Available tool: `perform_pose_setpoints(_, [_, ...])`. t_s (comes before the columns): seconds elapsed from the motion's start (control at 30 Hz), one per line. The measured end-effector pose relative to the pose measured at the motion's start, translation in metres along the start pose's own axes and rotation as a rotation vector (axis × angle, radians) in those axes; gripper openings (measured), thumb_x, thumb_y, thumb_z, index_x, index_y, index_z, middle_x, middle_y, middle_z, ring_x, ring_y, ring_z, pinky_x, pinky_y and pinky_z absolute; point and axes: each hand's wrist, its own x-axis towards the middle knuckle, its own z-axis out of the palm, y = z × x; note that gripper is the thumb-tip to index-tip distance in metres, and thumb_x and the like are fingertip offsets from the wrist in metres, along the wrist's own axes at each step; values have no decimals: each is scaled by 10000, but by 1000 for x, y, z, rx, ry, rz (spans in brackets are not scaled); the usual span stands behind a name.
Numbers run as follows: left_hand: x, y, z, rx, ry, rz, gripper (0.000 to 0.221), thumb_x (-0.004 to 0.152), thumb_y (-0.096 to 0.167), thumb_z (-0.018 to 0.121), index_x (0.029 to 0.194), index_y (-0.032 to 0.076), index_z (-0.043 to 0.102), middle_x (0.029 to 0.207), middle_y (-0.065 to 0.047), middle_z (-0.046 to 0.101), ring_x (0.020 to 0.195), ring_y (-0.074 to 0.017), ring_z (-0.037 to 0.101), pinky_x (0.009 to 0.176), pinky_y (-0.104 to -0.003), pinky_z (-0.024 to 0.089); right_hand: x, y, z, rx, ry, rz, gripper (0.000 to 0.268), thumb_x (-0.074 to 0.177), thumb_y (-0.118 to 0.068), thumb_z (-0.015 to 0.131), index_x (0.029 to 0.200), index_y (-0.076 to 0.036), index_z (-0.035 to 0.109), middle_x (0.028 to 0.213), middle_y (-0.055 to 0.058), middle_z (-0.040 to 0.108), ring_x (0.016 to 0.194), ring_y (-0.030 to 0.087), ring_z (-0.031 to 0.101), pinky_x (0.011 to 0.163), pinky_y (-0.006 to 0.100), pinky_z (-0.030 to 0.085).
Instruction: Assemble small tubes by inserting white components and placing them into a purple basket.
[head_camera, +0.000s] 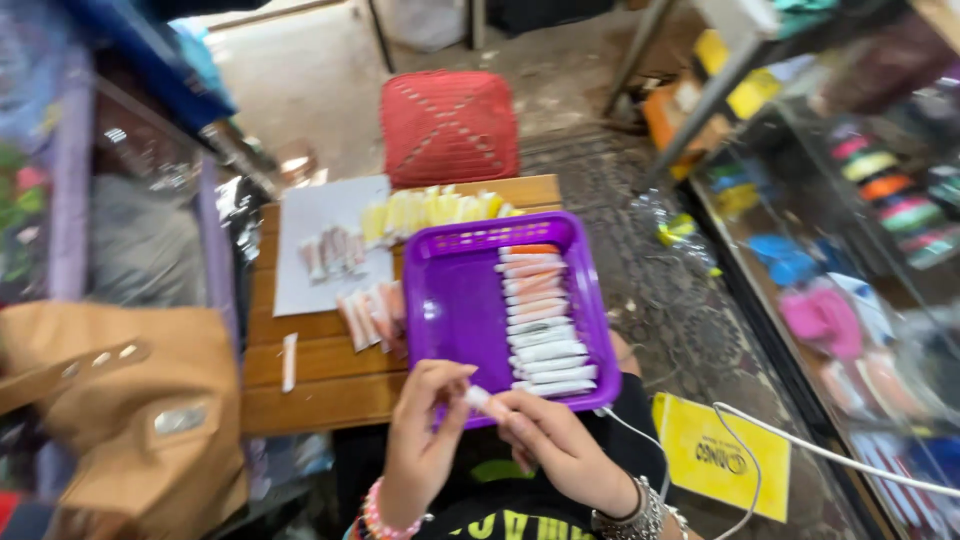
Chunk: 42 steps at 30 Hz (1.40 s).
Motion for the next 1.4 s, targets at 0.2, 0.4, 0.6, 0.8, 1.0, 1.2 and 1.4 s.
perform_pose_setpoints(0.2, [10,11,13,169,-250,269,174,956,82,661,1111,65,737,1002,-92,637,879,-207,661,801,-293,549,-22,-11,-21,616,-134,224,261,1085,-300,512,1051,-42,535,779,-1,363,601,65,332,440,202,380])
perform_pose_setpoints(0.4, [14,17,24,395,-292,491,74,982,63,604,999,11,653,930,-117,630,738,-269,543,696,-378,462,-29,-24,-32,54,-37,9,345,1078,-360,456,1017,-73,637,785,-2,533,680,92,500,624,223,427])
perform_pose_setpoints(0.6, [8,10,29,699,-293,582,90,997,117,522,967,93,603,967,-62,631,763,-274,530,757,-436,363,-30,-19,-30,-91,-11,-50,333,1082,-321,450,1001,-69,652,774,1,562,707,108,536,651,251,454])
perform_pose_setpoints(0.8, [2,18,38,830,-219,464,248,1046,213,481,817,137,536,770,-40,481,673,-272,468,809,-418,322,-30,-10,-20,-278,114,-150,318,1070,-257,417,1097,-53,659,981,38,717,879,147,668,822,283,516])
perform_pose_setpoints(1.0, [-3,17,36,767,-174,362,411,1055,432,487,774,132,478,740,-29,481,656,-264,475,780,-407,346,-32,-13,-13,-474,219,-355,242,1070,-202,442,1026,-40,617,889,75,577,816,214,550,771,322,464])
perform_pose_setpoints(1.2, [-9,30,25,544,-312,365,223,1042,2,505,1183,123,628,1099,-27,690,838,-236,593,884,-411,384,-37,-16,-17,-406,242,-312,269,1070,-226,446,1043,-39,637,910,68,613,834,200,603,776,308,481])
perform_pose_setpoints(1.4, [-9,35,28,686,-210,348,131,1044,212,607,979,99,593,931,-25,648,743,-232,537,849,-397,358,-38,-19,-13,-525,315,-374,194,1014,-191,568,1079,-37,666,1003,97,667,929,229,617,809,316,498])
